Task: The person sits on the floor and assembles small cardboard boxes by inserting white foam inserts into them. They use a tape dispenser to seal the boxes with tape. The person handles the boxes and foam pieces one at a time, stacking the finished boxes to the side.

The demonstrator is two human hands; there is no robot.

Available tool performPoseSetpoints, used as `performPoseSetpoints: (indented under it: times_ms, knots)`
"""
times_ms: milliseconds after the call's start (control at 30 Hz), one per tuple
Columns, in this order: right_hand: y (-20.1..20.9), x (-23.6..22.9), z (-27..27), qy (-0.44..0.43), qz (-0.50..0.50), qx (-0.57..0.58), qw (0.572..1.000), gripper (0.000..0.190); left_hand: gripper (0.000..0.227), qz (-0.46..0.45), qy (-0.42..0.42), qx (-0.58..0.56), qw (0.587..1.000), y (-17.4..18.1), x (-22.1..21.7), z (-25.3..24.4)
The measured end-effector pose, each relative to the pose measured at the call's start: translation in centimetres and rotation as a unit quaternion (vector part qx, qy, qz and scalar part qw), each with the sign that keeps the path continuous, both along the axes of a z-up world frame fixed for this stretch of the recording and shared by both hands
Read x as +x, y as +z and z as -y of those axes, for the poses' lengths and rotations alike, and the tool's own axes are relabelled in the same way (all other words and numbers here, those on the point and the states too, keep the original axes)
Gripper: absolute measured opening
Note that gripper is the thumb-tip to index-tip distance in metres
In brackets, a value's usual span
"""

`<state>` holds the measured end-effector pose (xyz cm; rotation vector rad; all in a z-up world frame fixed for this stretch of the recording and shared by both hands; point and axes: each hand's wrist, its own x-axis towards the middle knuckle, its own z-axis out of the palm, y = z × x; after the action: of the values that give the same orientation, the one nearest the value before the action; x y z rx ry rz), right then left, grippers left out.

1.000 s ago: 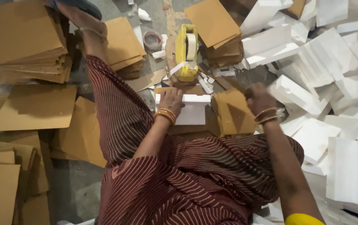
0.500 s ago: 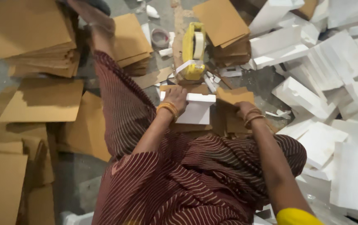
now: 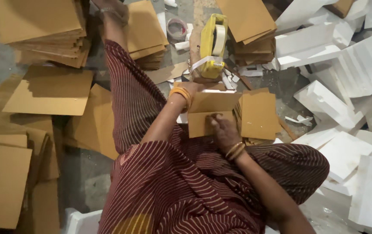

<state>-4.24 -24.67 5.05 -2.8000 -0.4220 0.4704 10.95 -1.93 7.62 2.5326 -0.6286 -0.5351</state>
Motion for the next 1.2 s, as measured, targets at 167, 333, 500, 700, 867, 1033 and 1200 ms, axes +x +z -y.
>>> performPoseSetpoints:
  times_ms: [167,333,500,700,867,1033,1200]
  knots:
    - [-5.5,1.7,-0.4,0.233,0.142,-0.220,0.936,0.058,0.048,-0.077,-0.005,-0.012,0.997,1.1,1.4,0.0]
    - [-4.6,3.8,-4.7,0.149,0.121,-0.078,0.978,0.073,0.062,-0.056,0.020,-0.019,0.998,0.8,0.5,0.8]
    - [-2.0,4.0,-6.7,0.097,0.153,-0.058,0.982,0.076,0.042,0.140,0.070,0.015,0.988,0.1,-2.6,1.6]
    - [0.3,4.8,-2.0,-0.028,0.034,0.107,0.993,0.043,0.024,0.247,0.071,-0.027,0.966,-3.2,-2.7,1.3]
    - [1.2,6.2,1.5,-0.222,0.162,0.314,0.909,0.054,0.036,0.233,0.062,-0.028,0.970,-3.1,-2.8,1.2]
    - [-4.2,10.8,3.0,-0.149,0.063,0.487,0.858,0.098,0.034,0.281,0.054,0.002,0.958,-5.9,-2.3,2.1]
    - [-9.7,12.0,4.1,-0.175,0.132,0.414,0.883,0.070,0.020,0.210,0.054,0.001,0.976,-7.3,-0.7,2.5]
